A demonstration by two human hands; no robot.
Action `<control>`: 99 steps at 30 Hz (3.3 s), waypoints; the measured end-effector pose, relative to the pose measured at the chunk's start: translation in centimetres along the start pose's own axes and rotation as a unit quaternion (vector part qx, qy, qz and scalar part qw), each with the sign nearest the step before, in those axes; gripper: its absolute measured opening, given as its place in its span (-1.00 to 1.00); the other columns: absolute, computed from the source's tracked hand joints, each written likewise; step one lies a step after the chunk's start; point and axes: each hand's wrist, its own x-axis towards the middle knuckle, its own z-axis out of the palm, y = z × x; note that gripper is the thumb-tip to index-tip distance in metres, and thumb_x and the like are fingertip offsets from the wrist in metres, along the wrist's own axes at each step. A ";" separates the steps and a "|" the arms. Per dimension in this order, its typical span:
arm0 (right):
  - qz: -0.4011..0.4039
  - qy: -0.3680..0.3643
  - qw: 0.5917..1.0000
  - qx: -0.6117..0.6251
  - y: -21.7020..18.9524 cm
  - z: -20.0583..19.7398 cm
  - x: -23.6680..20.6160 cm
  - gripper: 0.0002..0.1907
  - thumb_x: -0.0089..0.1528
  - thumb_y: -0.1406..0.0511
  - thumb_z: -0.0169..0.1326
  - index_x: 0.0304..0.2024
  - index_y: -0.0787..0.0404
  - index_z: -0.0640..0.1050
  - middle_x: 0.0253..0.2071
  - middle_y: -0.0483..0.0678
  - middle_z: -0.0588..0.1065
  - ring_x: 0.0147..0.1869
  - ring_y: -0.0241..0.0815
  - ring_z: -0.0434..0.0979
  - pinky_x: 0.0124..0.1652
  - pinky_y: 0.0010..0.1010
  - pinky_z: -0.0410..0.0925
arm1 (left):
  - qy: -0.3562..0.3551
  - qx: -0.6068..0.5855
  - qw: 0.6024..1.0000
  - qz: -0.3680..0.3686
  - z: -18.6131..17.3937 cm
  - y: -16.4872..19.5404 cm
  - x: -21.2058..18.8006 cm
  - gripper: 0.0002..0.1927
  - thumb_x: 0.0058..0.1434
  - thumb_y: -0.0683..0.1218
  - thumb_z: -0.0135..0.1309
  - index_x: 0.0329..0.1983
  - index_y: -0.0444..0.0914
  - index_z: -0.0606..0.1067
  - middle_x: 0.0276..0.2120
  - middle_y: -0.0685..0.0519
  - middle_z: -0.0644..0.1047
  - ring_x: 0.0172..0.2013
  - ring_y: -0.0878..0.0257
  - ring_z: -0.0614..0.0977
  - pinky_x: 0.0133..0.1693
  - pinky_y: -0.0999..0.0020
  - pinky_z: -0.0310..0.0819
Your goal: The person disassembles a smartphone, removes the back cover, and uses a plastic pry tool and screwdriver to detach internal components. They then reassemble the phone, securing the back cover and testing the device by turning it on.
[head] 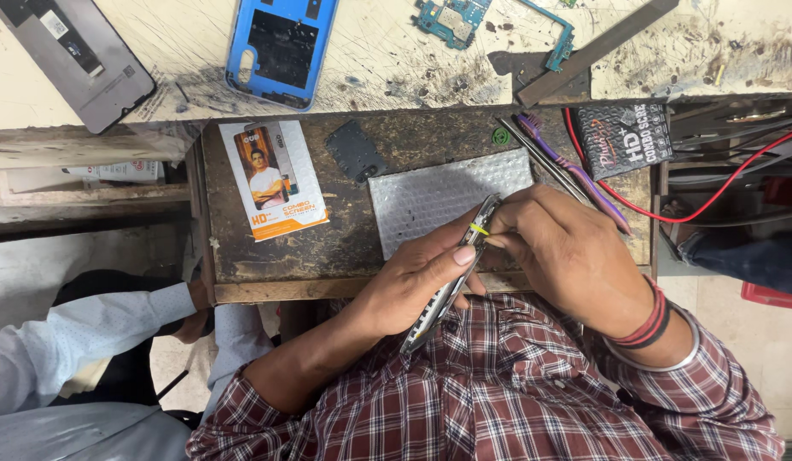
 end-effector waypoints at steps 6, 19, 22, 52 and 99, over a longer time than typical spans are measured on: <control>0.003 -0.022 1.000 0.018 -0.2 -0.9 0.1 -0.81 0.18 0.37 0.25 -0.21 0.23 0.51 -0.30 -0.02 0.49 -0.28 0.03 0.55 -0.32 -0.21 0.39 | -0.003 0.002 1.000 0.006 0.2 0.2 0.2 -0.31 0.49 0.21 -0.21 0.59 -0.14 0.10 0.30 -0.14 0.45 -0.17 0.24 0.66 -0.23 0.34 0.69; 0.060 -0.037 0.979 0.191 1.2 -0.1 -1.1 -0.86 0.30 0.32 0.17 -0.20 0.21 0.47 -0.32 -0.09 0.56 -0.28 -0.19 0.65 -0.30 -0.39 0.44 | 0.006 0.028 1.000 0.001 0.1 0.9 0.1 -0.27 0.46 0.25 -0.19 0.60 -0.13 0.09 0.36 -0.16 0.41 -0.19 0.25 0.64 -0.23 0.37 0.68; 0.147 -0.071 0.964 0.208 1.8 0.3 -1.3 -0.85 0.25 0.30 0.21 -0.25 0.25 0.53 -0.47 -0.09 0.55 -0.47 -0.24 0.53 -0.42 -0.43 0.36 | 0.013 0.040 0.999 -0.027 0.2 1.2 0.1 -0.27 0.42 0.28 -0.18 0.57 -0.09 0.08 0.44 -0.13 0.29 -0.15 0.25 0.66 -0.23 0.36 0.71; 0.241 -0.010 0.687 0.686 6.9 4.6 -3.2 -0.83 0.41 0.28 0.05 -0.18 0.29 0.45 -0.41 -0.19 0.29 -0.44 -0.42 0.13 -0.42 -0.54 0.08 | -0.094 -0.133 0.985 0.059 0.0 0.2 -1.1 -0.32 0.56 0.20 -0.25 0.46 -0.43 0.24 0.17 -0.24 0.49 -0.04 0.13 0.65 -0.14 0.27 0.64; 0.297 0.096 0.871 0.380 0.6 0.9 -2.6 -0.76 0.28 0.33 0.19 -0.06 0.36 0.58 -0.22 -0.13 0.59 -0.19 -0.43 0.47 -0.21 -0.58 0.33 | 0.261 0.571 0.744 0.228 2.1 4.4 0.7 0.18 0.11 0.16 0.45 0.58 -0.26 -0.03 0.13 -0.22 0.51 -0.01 -0.09 0.63 0.00 0.11 0.61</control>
